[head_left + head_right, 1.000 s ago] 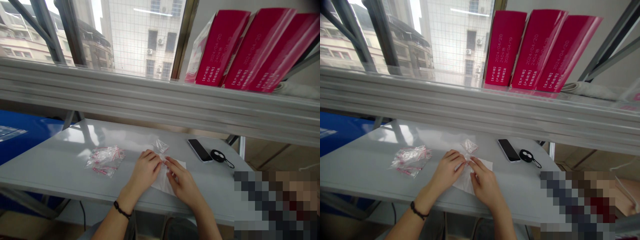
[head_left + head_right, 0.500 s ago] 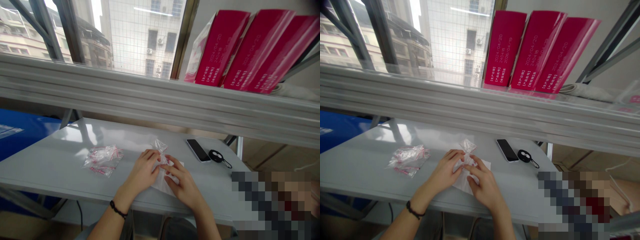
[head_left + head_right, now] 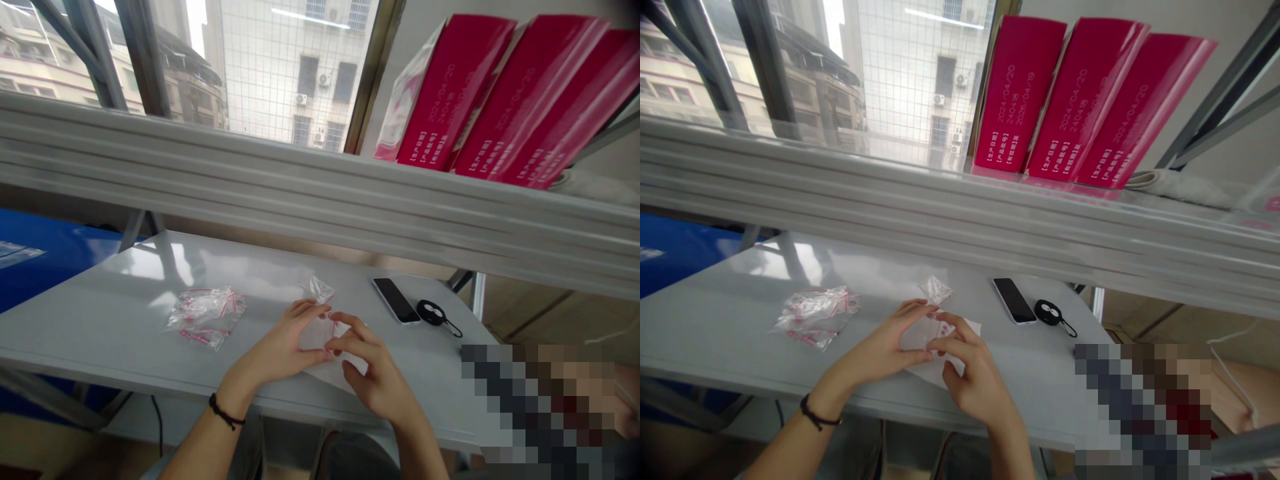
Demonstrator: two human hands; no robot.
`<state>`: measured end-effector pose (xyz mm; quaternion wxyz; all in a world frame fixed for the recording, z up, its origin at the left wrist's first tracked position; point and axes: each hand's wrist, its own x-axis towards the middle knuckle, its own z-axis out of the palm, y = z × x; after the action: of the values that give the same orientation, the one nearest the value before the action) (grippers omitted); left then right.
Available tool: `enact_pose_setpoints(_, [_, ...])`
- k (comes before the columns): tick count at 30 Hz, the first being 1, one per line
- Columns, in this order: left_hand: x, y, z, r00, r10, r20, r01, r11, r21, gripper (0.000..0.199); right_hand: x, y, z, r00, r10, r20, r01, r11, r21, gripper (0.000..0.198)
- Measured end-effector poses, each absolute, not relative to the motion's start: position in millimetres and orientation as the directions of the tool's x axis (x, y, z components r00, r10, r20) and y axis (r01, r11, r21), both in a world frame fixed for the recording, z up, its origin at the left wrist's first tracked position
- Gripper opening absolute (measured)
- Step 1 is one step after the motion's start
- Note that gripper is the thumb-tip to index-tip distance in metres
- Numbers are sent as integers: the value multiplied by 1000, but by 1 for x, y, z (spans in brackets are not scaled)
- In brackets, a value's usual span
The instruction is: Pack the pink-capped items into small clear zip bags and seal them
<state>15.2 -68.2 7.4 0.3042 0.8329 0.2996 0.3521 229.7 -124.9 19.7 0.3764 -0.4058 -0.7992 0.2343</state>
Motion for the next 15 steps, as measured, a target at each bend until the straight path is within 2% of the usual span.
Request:
enact_pose_setpoints(6, [17,-71,14,587,725,361,219,-571,791,73,233,-128,24,-390,830,400,453,551,-701,45])
enact_pose_setpoints(15, [21,-73,14,572,733,368,204,-561,802,65,233,-129,26,-363,839,405,473,540,-696,34])
